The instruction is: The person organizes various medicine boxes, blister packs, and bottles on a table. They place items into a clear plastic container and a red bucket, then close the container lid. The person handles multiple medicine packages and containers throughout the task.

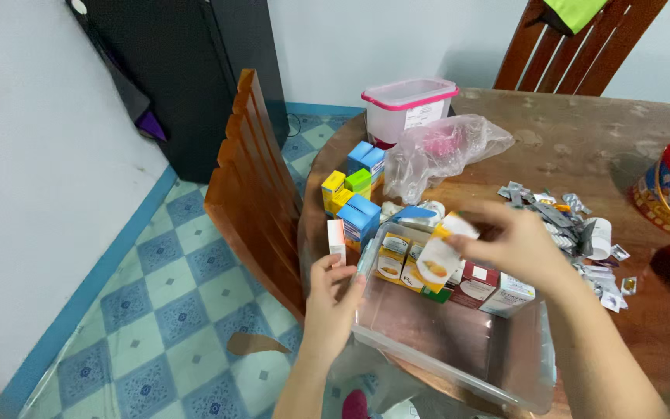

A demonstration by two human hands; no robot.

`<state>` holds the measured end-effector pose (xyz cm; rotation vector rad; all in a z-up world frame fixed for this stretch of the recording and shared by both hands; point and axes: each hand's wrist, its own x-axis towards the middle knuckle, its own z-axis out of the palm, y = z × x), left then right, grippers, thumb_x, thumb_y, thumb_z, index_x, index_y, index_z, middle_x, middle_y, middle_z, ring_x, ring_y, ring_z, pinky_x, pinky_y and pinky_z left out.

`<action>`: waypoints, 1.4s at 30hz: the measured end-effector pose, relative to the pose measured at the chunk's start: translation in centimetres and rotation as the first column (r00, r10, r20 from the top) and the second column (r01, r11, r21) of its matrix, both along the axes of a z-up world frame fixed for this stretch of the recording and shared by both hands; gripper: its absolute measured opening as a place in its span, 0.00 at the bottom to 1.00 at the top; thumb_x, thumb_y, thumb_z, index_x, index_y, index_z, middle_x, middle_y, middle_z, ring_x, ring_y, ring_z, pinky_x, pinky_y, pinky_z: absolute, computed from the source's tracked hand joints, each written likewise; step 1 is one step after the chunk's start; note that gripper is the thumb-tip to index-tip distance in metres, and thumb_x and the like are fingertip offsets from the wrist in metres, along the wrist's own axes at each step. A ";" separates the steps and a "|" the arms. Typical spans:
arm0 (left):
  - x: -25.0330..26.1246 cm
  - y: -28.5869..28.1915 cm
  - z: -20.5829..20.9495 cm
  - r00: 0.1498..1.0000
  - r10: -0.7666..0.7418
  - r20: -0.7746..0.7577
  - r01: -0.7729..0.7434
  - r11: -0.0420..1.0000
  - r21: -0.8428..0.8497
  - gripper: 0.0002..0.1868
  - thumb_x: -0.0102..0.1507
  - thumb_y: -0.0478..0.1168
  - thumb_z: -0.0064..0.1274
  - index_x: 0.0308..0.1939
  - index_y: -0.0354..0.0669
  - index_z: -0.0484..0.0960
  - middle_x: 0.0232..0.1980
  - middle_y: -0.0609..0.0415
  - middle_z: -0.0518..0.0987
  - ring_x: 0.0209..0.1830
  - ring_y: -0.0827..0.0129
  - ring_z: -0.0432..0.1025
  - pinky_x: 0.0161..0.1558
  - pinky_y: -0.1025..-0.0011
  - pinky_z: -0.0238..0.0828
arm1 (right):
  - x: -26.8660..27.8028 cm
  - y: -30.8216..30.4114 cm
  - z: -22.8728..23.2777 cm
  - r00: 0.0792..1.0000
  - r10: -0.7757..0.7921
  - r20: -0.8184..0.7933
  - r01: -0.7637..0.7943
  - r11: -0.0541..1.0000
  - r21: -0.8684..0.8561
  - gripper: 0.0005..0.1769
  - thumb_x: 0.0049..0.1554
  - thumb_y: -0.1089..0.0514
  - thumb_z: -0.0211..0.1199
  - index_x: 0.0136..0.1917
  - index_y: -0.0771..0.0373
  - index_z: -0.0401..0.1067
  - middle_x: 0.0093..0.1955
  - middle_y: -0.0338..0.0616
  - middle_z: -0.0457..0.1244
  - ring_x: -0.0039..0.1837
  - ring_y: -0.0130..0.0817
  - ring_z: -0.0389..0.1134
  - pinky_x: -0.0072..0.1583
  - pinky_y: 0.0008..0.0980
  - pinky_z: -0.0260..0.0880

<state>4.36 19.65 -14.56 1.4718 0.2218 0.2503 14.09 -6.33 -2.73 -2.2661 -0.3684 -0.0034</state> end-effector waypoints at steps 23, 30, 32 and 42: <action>0.7 0.6 -3.4 0.997 -0.015 -0.077 0.051 0.873 0.485 0.25 0.60 0.36 0.59 0.60 0.46 0.72 0.51 0.47 0.82 0.42 0.54 0.79 0.46 0.60 0.75 | 3.1 8.1 -15.7 0.848 0.420 0.324 -0.242 0.850 -0.468 0.29 0.43 0.47 0.75 0.53 0.61 0.68 0.40 0.52 0.69 0.50 0.55 0.68 0.54 0.50 0.68; 0.9 0.6 -3.2 0.989 0.014 -0.146 0.071 0.829 0.555 0.21 0.61 0.37 0.58 0.58 0.47 0.75 0.52 0.47 0.82 0.53 0.52 0.76 0.54 0.58 0.71 | 2.0 7.5 -15.5 0.831 0.412 0.374 -0.268 0.885 -0.381 0.17 0.48 0.54 0.71 0.47 0.63 0.72 0.49 0.51 0.67 0.54 0.54 0.67 0.55 0.48 0.68; 1.1 0.7 -3.0 0.982 0.029 -0.188 0.084 0.819 0.568 0.22 0.61 0.39 0.58 0.59 0.48 0.76 0.55 0.47 0.79 0.56 0.54 0.75 0.56 0.60 0.72 | 1.7 7.7 -15.4 0.834 0.407 0.373 -0.262 0.887 -0.381 0.15 0.50 0.54 0.70 0.47 0.63 0.73 0.49 0.50 0.66 0.54 0.54 0.67 0.56 0.48 0.69; 4.4 1.5 -6.1 0.960 -0.016 -0.281 0.197 0.750 0.632 0.24 0.60 0.45 0.57 0.60 0.46 0.80 0.56 0.41 0.82 0.58 0.50 0.77 0.61 0.59 0.71 | 0.9 5.3 -12.6 0.869 0.398 0.295 -0.311 0.901 -0.301 0.26 0.47 0.55 0.72 0.58 0.64 0.74 0.55 0.56 0.65 0.58 0.56 0.67 0.58 0.48 0.68</action>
